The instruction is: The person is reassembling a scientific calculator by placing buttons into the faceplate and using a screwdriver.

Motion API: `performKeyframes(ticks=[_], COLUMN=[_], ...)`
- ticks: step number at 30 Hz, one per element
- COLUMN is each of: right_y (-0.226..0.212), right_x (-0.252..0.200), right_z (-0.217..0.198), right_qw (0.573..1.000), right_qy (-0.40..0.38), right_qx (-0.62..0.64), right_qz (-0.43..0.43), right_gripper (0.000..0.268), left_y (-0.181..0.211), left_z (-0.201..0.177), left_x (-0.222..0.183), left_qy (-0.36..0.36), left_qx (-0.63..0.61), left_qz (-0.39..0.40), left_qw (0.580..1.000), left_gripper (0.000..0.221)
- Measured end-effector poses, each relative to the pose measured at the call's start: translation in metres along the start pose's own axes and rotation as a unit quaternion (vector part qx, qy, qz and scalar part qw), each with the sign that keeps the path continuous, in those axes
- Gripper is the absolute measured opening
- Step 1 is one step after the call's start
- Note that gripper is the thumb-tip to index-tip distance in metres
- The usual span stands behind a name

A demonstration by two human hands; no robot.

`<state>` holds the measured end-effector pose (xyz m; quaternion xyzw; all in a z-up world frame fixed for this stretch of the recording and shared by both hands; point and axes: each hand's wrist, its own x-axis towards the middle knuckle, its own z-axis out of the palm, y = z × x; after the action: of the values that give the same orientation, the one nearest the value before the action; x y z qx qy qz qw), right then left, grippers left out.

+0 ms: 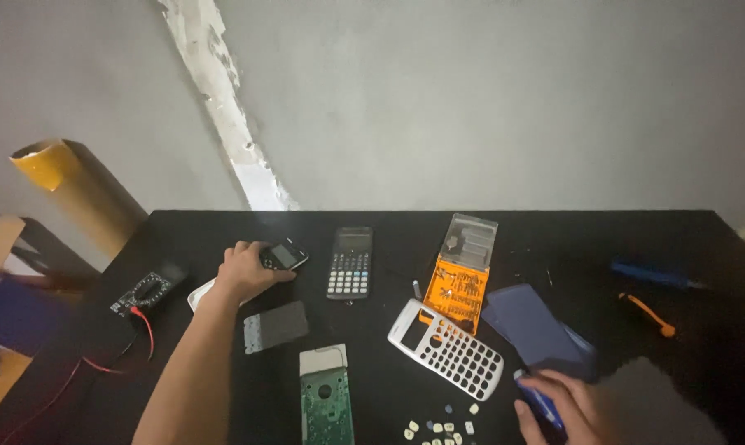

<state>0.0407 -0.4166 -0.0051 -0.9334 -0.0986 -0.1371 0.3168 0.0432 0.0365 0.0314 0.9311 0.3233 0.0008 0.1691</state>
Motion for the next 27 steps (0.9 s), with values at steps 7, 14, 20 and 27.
performKeyframes(ticks=[7,14,20,27], right_y=[0.001,0.016,0.012,0.014], right_x=[0.011,0.005,0.004,0.008], right_z=[-0.002,0.005,0.007,0.010], right_qw=[0.988,0.999,0.999,0.993], right_qy=[-0.108,-0.028,-0.034,-0.077], right_qx=[-0.065,-0.008,-0.009,-0.012], right_qz=[0.085,-0.020,0.010,0.088], right_gripper=[0.034,0.029,0.030,0.034], left_y=[0.018,0.037,0.059,0.058], left_z=[-0.026,-0.051,-0.081,-0.071], left_x=[-0.011,-0.028,-0.060,-0.077], left_qy=[0.019,0.096,0.152,0.078], left_qx=[-0.132,-0.249,-0.437,-0.689], left_qz=[0.004,0.046,0.054,0.015], left_qw=[0.991,0.963,0.885,0.720], left_gripper=[0.079,0.072,0.067,0.054])
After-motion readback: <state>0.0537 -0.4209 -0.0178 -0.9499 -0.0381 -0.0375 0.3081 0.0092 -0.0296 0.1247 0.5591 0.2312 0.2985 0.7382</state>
